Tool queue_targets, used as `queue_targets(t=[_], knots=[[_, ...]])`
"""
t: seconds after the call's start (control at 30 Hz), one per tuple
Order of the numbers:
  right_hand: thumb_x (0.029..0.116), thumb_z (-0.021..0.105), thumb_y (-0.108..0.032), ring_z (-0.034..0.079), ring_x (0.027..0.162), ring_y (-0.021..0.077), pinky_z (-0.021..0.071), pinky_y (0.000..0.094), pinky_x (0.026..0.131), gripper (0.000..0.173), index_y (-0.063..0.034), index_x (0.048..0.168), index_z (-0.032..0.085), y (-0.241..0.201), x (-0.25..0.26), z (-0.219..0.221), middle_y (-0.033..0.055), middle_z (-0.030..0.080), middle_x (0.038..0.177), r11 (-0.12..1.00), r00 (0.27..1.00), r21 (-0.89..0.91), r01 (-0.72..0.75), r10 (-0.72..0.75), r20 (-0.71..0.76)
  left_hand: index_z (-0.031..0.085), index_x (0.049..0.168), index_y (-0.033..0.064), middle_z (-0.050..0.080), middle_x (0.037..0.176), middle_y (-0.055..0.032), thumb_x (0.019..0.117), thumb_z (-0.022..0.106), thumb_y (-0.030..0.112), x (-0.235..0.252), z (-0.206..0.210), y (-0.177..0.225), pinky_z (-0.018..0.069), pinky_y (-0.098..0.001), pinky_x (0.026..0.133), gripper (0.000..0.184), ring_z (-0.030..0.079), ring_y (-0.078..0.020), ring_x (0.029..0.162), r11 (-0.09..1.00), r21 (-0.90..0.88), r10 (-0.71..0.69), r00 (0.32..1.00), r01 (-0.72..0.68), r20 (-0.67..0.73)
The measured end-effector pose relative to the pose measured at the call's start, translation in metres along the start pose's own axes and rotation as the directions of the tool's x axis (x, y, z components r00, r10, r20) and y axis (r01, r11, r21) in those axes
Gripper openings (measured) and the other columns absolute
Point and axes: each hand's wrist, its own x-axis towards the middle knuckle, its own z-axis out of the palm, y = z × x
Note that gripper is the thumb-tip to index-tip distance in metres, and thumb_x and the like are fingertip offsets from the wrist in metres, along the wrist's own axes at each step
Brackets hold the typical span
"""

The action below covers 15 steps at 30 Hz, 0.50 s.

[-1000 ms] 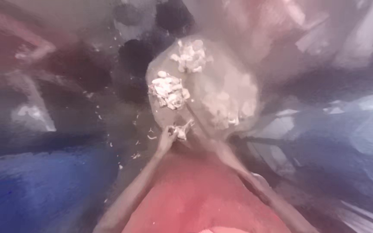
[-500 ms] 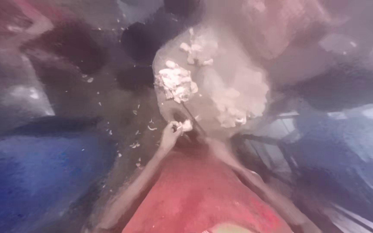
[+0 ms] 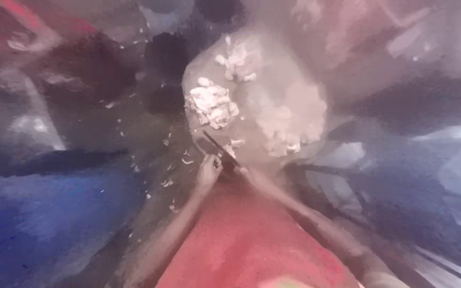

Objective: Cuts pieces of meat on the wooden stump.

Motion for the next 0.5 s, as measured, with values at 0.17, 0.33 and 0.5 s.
queue_targets(t=[0.17,0.33,0.5], knots=[[0.1058,0.05,-0.046,0.069,0.102,0.0241,0.0562,0.0458,0.094,0.054,-0.0026,0.138,0.058,0.021,-0.047,-0.014,0.0161,0.07,0.113,0.996,0.945,0.086,-0.013,0.041,-0.325,0.055,0.138,0.0117,0.06,0.135,-0.0125,0.0922,0.077,0.036,0.008,-0.027,0.024,0.0601,-0.0386,0.09,0.056,0.068,-0.0186,0.106,0.949,-0.312,0.045,0.963,0.042,0.266],[0.1052,0.055,-0.033,0.069,0.107,0.0242,0.0541,0.0447,0.097,0.047,-0.0023,0.14,0.056,0.097,-0.071,-0.001,0.0184,0.069,0.119,0.954,0.88,0.288,-0.081,0.204,-0.429,0.054,0.147,0.0096,0.053,0.148,-0.0204,0.0964,0.068,0.032,0.067,-0.004,0.058,0.0404,-0.0596,0.113,0.058,0.049,-0.0405,0.138,0.924,0.165,0.28,0.903,-0.346,0.325],[0.105,0.054,-0.041,0.069,0.104,0.0272,0.0553,0.0508,0.096,0.054,-0.0072,0.146,0.053,0.134,-0.069,0.018,0.0184,0.07,0.119,0.935,0.873,0.339,-0.102,0.247,-0.42,0.067,0.13,0.0166,0.069,0.122,-0.0105,0.1052,0.05,0.038,0.078,0.005,0.086,0.0528,-0.0542,0.099,0.037,0.066,-0.0266,0.113,0.936,0.111,0.256,0.863,-0.334,0.436]])
